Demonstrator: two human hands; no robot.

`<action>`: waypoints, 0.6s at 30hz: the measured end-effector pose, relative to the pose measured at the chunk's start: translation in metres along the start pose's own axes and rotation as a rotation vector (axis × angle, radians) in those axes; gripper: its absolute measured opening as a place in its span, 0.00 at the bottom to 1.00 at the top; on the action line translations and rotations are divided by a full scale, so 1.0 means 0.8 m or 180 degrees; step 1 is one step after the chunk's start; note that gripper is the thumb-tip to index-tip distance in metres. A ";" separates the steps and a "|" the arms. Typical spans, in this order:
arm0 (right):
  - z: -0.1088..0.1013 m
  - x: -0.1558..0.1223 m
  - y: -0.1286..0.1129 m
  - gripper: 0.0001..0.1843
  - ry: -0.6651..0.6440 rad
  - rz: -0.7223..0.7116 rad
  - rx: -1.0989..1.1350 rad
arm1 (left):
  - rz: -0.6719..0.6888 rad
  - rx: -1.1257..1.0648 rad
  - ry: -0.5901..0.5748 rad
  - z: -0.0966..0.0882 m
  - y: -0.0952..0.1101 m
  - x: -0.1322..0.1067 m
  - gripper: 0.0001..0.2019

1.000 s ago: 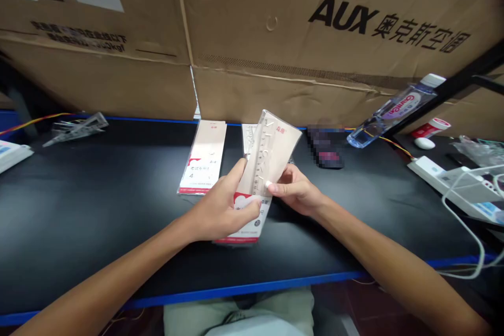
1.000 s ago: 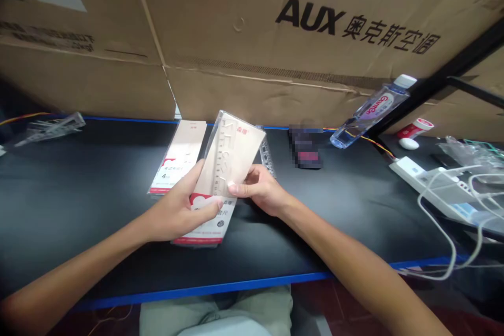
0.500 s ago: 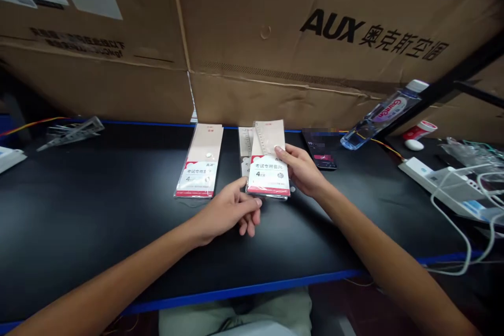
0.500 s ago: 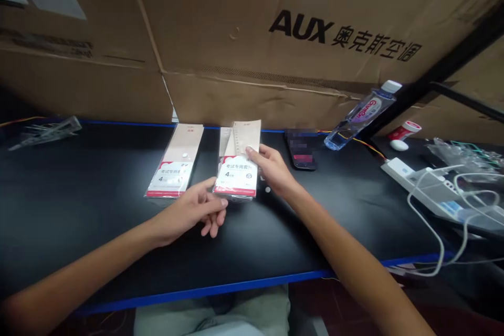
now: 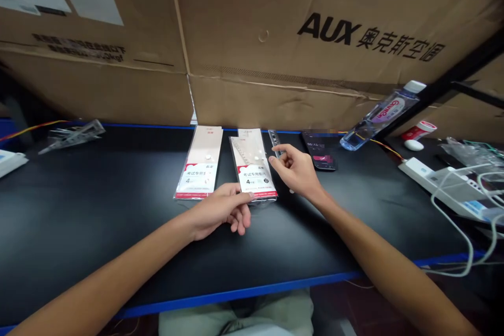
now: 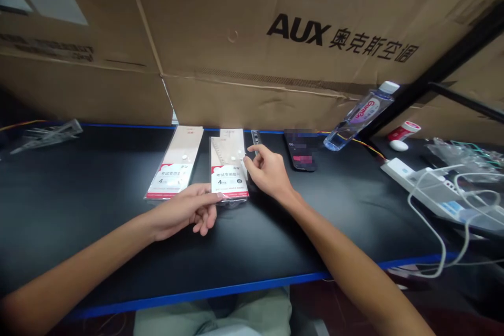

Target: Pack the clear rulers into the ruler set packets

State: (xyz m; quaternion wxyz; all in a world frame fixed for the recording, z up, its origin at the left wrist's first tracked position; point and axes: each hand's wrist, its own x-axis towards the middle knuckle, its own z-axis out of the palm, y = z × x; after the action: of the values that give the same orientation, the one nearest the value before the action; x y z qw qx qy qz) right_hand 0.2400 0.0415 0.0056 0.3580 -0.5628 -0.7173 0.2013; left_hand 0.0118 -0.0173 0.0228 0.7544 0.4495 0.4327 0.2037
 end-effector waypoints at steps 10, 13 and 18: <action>-0.017 0.030 0.052 0.20 0.0021 0.0472 -0.0816 | 0.0371 0.1465 0.0396 -0.019 0.001 0.001 0.21; -0.018 0.032 0.055 0.21 -0.0087 0.0591 -0.0698 | 0.0470 0.1466 0.0287 -0.017 0.001 0.001 0.20; -0.018 0.034 0.056 0.28 -0.0125 0.0779 -0.0523 | 0.0382 0.1306 0.0366 -0.016 -0.003 0.012 0.21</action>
State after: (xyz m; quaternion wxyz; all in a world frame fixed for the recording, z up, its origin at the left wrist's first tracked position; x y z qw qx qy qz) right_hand 0.2779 0.0789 -0.0080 0.2695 -0.6694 -0.6642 0.1950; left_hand 0.0062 -0.0056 0.0139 0.6078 0.6062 0.4799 0.1812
